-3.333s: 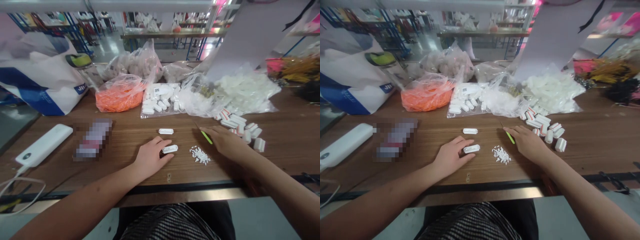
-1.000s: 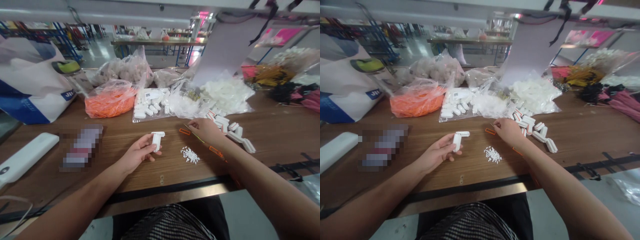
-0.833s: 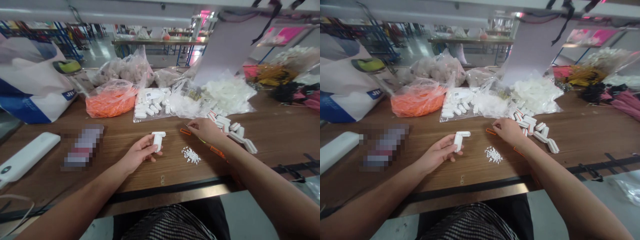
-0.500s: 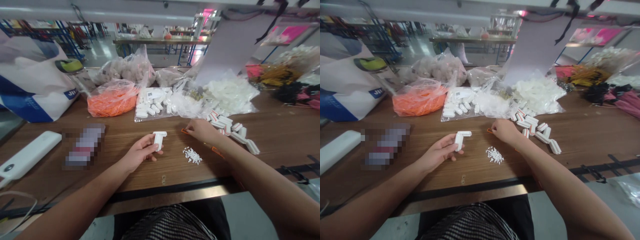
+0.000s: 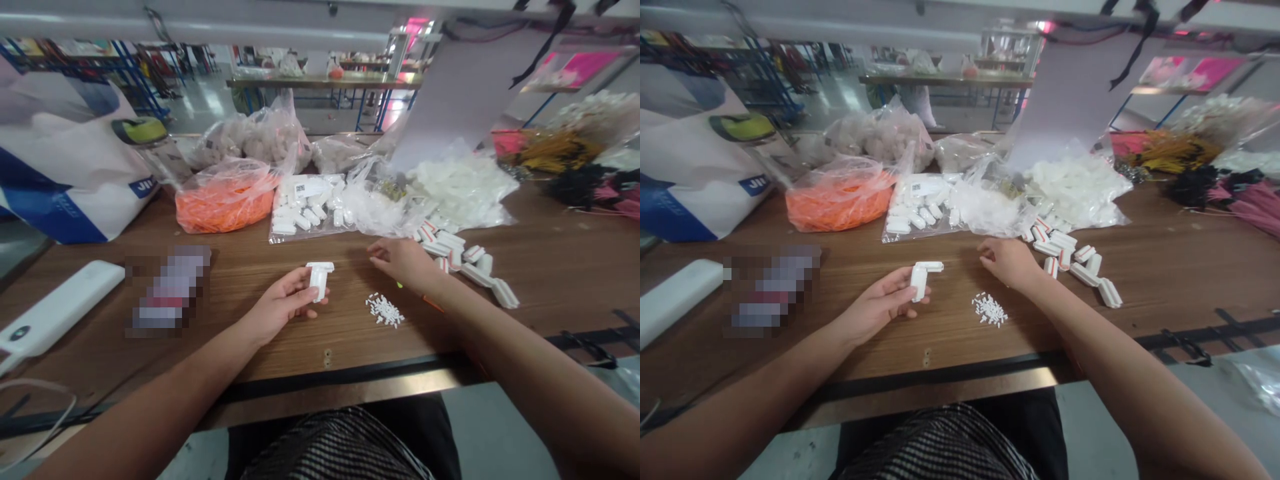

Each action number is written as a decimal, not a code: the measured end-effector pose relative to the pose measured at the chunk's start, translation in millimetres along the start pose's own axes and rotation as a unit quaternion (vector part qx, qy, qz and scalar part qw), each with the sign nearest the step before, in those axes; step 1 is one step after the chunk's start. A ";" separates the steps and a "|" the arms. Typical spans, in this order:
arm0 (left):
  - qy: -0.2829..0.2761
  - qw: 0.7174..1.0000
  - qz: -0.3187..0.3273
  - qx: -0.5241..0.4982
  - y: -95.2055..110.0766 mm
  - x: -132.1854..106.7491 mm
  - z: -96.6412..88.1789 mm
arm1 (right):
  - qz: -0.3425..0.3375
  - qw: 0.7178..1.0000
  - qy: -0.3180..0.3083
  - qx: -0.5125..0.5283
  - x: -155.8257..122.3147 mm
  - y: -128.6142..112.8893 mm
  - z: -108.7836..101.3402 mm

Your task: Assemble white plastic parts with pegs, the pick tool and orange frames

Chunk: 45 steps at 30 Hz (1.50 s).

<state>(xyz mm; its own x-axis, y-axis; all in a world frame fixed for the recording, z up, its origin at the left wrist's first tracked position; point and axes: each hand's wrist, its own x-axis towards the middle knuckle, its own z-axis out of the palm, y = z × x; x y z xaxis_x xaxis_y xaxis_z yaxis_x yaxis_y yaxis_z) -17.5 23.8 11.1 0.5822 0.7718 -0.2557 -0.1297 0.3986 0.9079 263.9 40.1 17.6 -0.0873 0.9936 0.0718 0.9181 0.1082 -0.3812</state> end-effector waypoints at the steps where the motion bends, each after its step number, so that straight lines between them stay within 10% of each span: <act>1: -0.004 1.000 0.008 -0.003 0.0 -0.4 0.7 | -0.006 1.000 0.003 0.000 -1.4 -1.0 1.5; 37: -0.039 0.998 0.026 0.036 -2.9 -3.7 5.7 | -0.008 0.991 -0.049 -0.122 -2.9 -22.7 0.9; 45: -0.025 0.999 0.030 0.037 -4.4 -3.9 7.1 | 0.003 0.997 -0.068 -0.020 -2.6 -17.1 -0.1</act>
<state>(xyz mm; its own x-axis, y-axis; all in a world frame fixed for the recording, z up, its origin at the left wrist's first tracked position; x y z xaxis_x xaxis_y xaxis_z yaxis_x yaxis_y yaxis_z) -13.5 15.5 10.4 0.6146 0.7668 -0.1850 -0.1074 0.3137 0.9434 248.6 35.6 24.0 -0.1310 0.9897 -0.0576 0.9335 0.1036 -0.3432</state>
